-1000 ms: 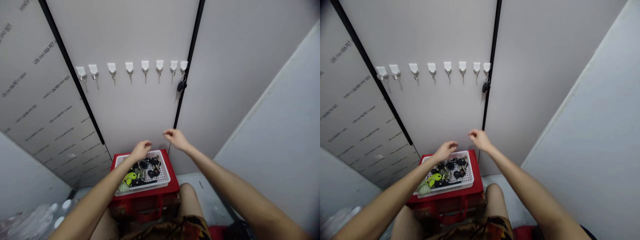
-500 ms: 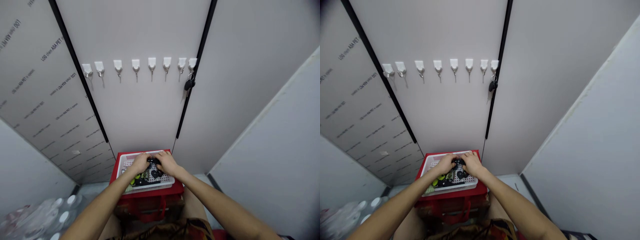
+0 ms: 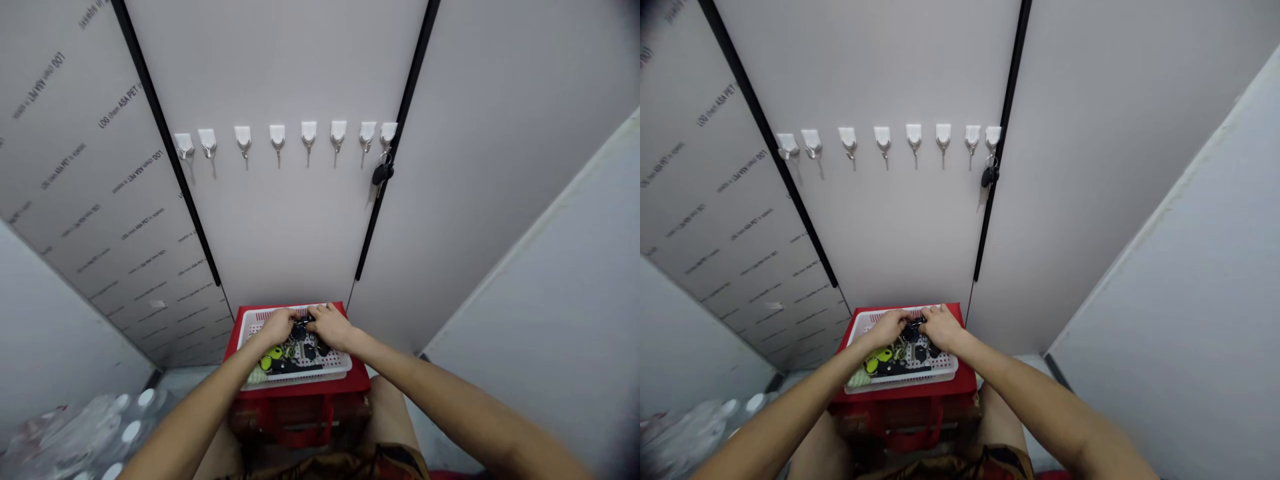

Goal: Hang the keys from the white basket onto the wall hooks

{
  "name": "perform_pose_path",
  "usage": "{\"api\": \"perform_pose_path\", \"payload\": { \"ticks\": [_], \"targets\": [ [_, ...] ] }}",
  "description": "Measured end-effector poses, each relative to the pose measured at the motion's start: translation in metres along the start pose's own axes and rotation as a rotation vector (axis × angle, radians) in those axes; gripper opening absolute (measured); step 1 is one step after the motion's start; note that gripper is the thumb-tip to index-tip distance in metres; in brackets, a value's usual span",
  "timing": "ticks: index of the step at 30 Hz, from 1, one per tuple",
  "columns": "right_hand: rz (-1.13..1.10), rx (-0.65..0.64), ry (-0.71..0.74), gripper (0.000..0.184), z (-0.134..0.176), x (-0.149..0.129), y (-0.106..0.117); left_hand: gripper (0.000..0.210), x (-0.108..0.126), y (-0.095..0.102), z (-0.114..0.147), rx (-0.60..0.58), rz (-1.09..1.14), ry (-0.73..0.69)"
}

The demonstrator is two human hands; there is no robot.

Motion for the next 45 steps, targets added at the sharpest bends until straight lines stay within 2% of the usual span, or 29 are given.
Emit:
{"api": "perform_pose_path", "payload": {
  "ticks": [5,8,12,18,22,27,31,35,40,42,45],
  "targets": [
    [0.061,-0.027,0.036,0.019,-0.002,-0.002,0.0,0.035,-0.004,0.001,0.002,-0.019,0.031,0.036],
    [-0.012,-0.034,0.04,0.018,-0.002,0.005,-0.001,0.035,-0.007,0.002,0.005,-0.025,0.037,0.072],
    [-0.271,-0.007,0.031,0.019,0.003,0.017,0.001,0.034,-0.007,0.004,0.008,-0.038,0.044,0.055],
    [-0.621,0.206,-0.065,0.01,0.009,0.028,0.017,0.033,0.005,0.002,0.009,-0.052,0.127,-0.039],
    [-0.89,0.323,-0.176,0.005,0.008,0.037,0.023,0.039,0.014,0.003,0.006,-0.005,0.281,-0.063],
    [-1.297,0.252,-0.261,0.015,0.004,0.037,0.024,0.031,0.026,0.001,0.003,-0.034,0.511,-0.116],
    [-1.501,0.292,-0.359,0.021,0.004,0.038,0.032,0.023,0.033,0.001,0.004,-0.032,0.704,-0.101],
    [-1.567,0.347,-0.417,0.022,0.004,0.046,0.043,0.03,0.039,0.01,0.006,-0.016,0.788,-0.069],
    [-1.51,0.486,-0.391,0.022,0.006,0.062,0.068,0.04,0.05,0.031,0.001,-0.024,0.686,-0.138],
    [-1.48,0.543,-0.373,0.022,0.007,0.072,0.083,0.039,0.056,0.044,-0.006,0.013,0.665,-0.161],
    [-1.459,0.631,-0.341,0.022,0.009,0.09,0.112,0.035,0.072,0.07,-0.02,0.142,0.662,-0.17]
  ]
}}
Point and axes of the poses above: each hand's wrist, its own z-axis away from the middle knuckle, its own y-axis out of the back of the hand, x = y × z, the point moved 5 cm from there along -z, towards the middle knuckle, and after that the axes turned 6 degrees about z, right-handed, at the moved point
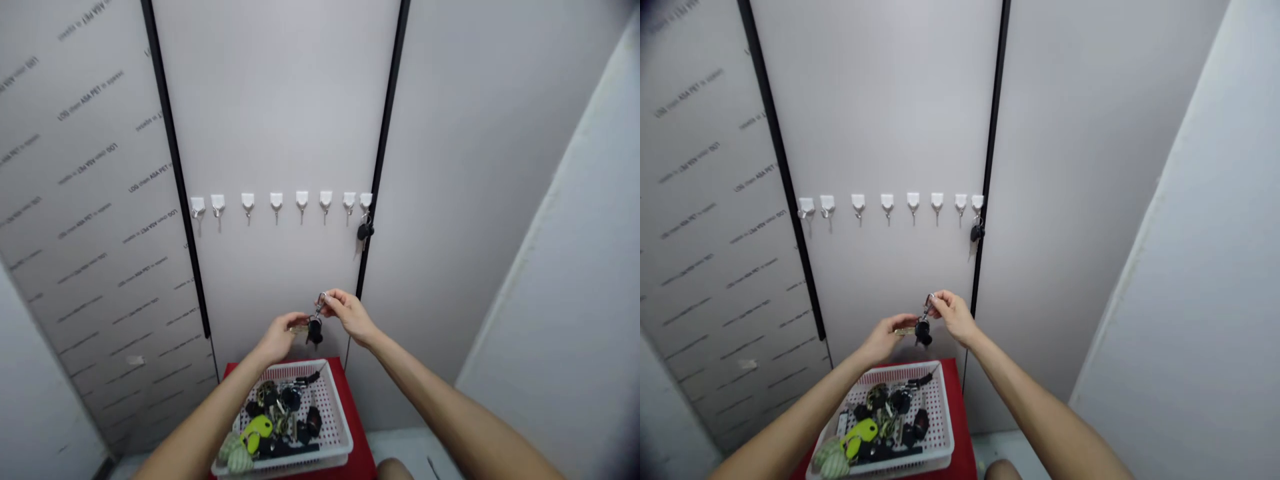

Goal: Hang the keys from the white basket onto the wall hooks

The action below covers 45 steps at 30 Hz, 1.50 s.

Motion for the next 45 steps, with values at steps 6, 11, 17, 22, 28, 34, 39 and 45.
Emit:
{"api": "perform_pose_path", "payload": {
  "ticks": [6,11,17,22,28,34,39,45],
  "targets": [
    [0.001,0.114,0.141,0.02,-0.033,-0.06,0.034,0.028,0.073,-0.001,-0.028,0.119,0.106,-0.055],
    [-0.001,0.19,0.204,0.017,-0.051,-0.094,0.052,0.038,0.108,-0.017,-0.059,0.079,0.093,-0.205],
    [0.041,0.41,0.163,0.009,-0.071,-0.103,0.076,0.022,0.127,-0.019,-0.091,0.317,-0.249,-0.235],
    [0.113,0.622,0.099,0.011,-0.082,-0.107,0.095,0.023,0.152,-0.025,-0.103,0.329,-0.399,-0.241],
    [0.267,0.673,0.054,0.009,-0.093,-0.112,0.1,0.023,0.158,-0.025,-0.11,0.338,-0.465,-0.228],
    [0.573,0.684,0.079,0.011,-0.097,-0.112,0.106,0.029,0.131,-0.021,-0.101,0.235,-0.474,-0.175],
    [0.762,0.666,0.328,0.023,-0.05,-0.089,0.075,0.03,0.053,-0.011,-0.055,0.052,-0.429,-0.064],
    [0.887,-0.324,0.181,0.021,0.031,0.037,-0.029,0.026,-0.056,0.001,0.026,-0.16,-0.634,0.148]
  ]
}}
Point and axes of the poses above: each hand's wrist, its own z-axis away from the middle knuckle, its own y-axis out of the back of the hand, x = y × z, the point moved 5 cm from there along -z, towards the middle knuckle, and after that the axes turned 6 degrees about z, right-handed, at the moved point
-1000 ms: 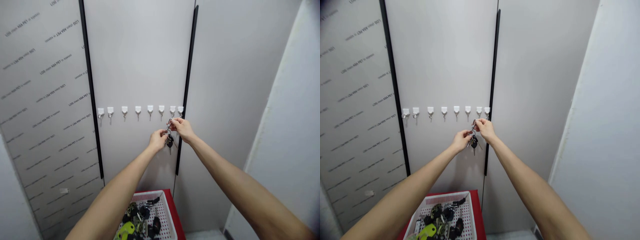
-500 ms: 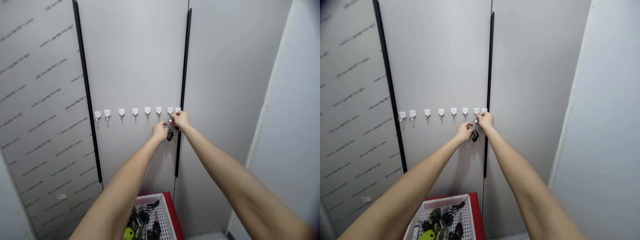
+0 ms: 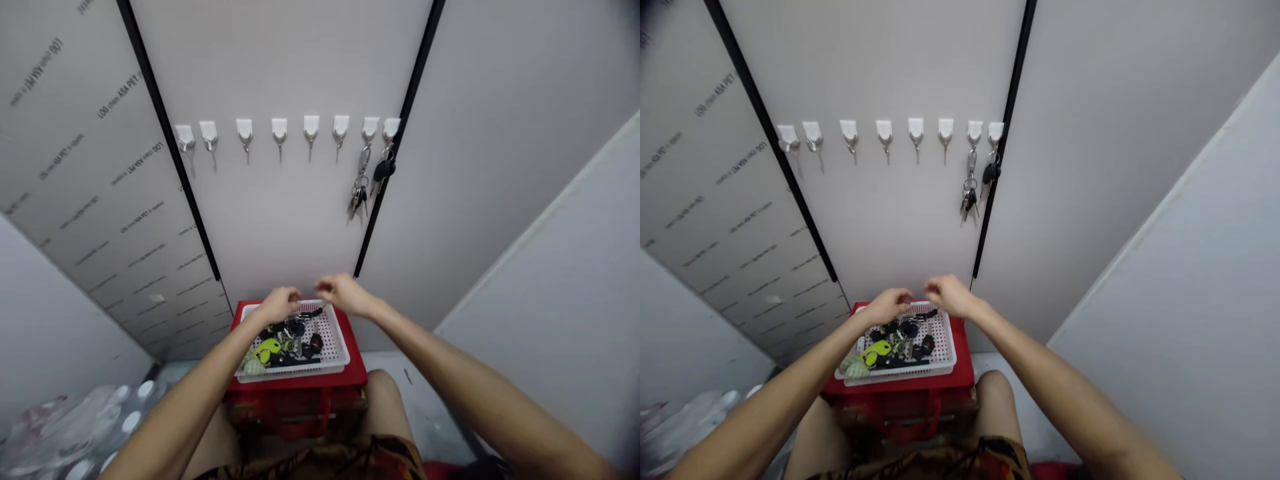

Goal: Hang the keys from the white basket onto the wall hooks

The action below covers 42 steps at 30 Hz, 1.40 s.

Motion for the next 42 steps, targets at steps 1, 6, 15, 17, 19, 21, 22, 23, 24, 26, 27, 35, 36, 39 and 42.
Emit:
{"api": "perform_pose_path", "payload": {
  "ticks": [1,6,15,17,19,21,22,23,24,26,27,35,36,39,42],
  "targets": [
    [0.018,-0.125,0.017,0.021,0.008,-0.001,-0.026,0.026,-0.01,-0.007,0.008,-0.029,-0.03,0.02],
    [0.117,-0.235,-0.031,0.023,0.021,0.002,-0.083,0.029,-0.037,-0.02,0.025,-0.028,-0.112,0.069],
    [0.168,-0.193,-0.067,0.025,0.009,-0.008,-0.102,0.023,-0.043,-0.018,0.026,-0.048,-0.193,0.09],
    [0.168,-0.179,-0.085,0.024,0.009,-0.005,-0.105,0.023,-0.043,-0.017,0.026,-0.046,-0.198,0.098],
    [0.143,-0.154,-0.094,0.021,0.009,-0.003,-0.106,0.023,-0.045,-0.016,0.027,-0.058,-0.185,0.111],
    [0.093,-0.11,-0.094,0.019,0.008,-0.002,-0.105,0.022,-0.049,-0.016,0.027,-0.071,-0.161,0.127],
    [0.06,-0.081,-0.093,0.018,0.007,-0.002,-0.103,0.022,-0.05,-0.014,0.027,-0.07,-0.149,0.133],
    [0.027,-0.052,-0.094,0.017,0.007,-0.001,-0.1,0.021,-0.052,-0.012,0.027,-0.059,-0.138,0.136],
    [0.0,-0.022,-0.096,0.016,0.006,0.001,-0.097,0.021,-0.053,-0.01,0.027,-0.04,-0.13,0.136],
    [-0.027,0.027,-0.106,0.016,0.005,0.005,-0.088,0.021,-0.053,-0.003,0.028,0.014,-0.118,0.132],
    [-0.028,0.041,-0.11,0.016,0.004,0.008,-0.083,0.021,-0.052,0.0,0.028,0.037,-0.112,0.137],
    [0.183,-0.333,0.079,0.024,0.023,0.004,-0.072,0.026,-0.048,-0.003,0.025,0.017,-0.111,0.165],
    [0.246,-0.38,0.095,0.026,0.028,0.0,-0.074,0.026,-0.048,-0.006,0.025,0.005,-0.11,0.157],
    [0.379,-0.416,0.093,0.027,0.036,-0.007,-0.08,0.025,-0.046,-0.012,0.024,-0.03,-0.099,0.131],
    [0.341,-0.351,0.075,0.014,0.036,-0.009,-0.078,0.023,-0.04,-0.012,0.025,-0.022,-0.09,0.108]
  ]
}}
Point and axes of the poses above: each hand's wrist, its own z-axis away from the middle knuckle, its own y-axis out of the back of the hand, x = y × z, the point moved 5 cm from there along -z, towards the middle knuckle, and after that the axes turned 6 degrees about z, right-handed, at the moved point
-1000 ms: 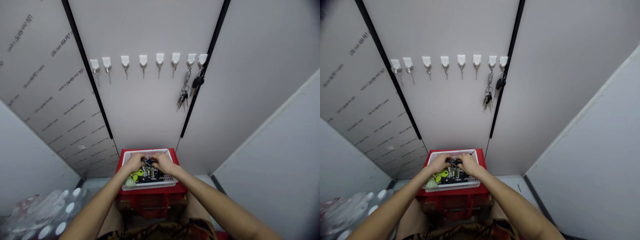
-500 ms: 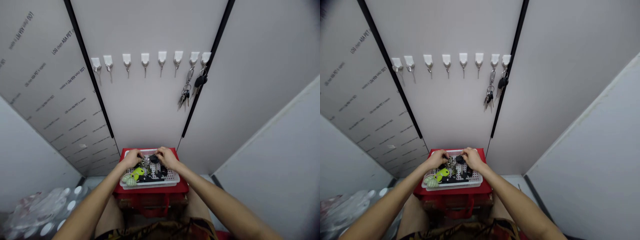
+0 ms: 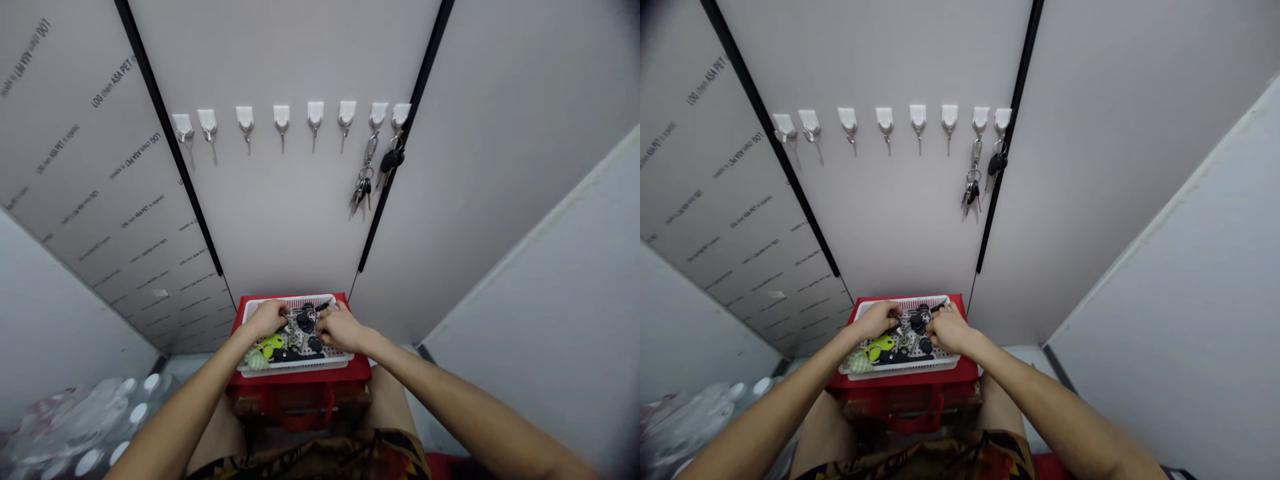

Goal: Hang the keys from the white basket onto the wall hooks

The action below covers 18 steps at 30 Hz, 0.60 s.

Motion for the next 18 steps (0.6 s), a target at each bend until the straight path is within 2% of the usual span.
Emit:
{"api": "perform_pose_path", "payload": {
  "ticks": [3,6,10,13,16,18],
  "targets": [
    [-0.143,0.081,-0.02,0.016,-0.001,0.009,0.012,0.024,0.011,0.002,0.002,0.007,0.067,-0.019],
    [-0.253,0.08,-0.002,0.019,-0.002,0.013,0.02,0.026,0.026,-0.003,0.002,-0.06,0.163,-0.058],
    [-0.038,-0.036,0.01,0.016,0.001,0.003,0.008,0.026,0.038,-0.015,0.003,-0.12,0.19,-0.098],
    [0.067,-0.023,-0.047,0.012,0.005,0.001,-0.001,0.027,0.037,-0.022,0.006,-0.153,0.161,-0.072],
    [-0.167,0.097,-0.089,0.015,0.006,0.009,0.009,0.03,0.035,-0.022,0.008,-0.147,0.198,-0.055],
    [-0.428,0.179,-0.142,0.016,0.004,0.019,0.025,0.037,0.038,-0.017,0.006,-0.11,0.348,-0.067]
  ]
}}
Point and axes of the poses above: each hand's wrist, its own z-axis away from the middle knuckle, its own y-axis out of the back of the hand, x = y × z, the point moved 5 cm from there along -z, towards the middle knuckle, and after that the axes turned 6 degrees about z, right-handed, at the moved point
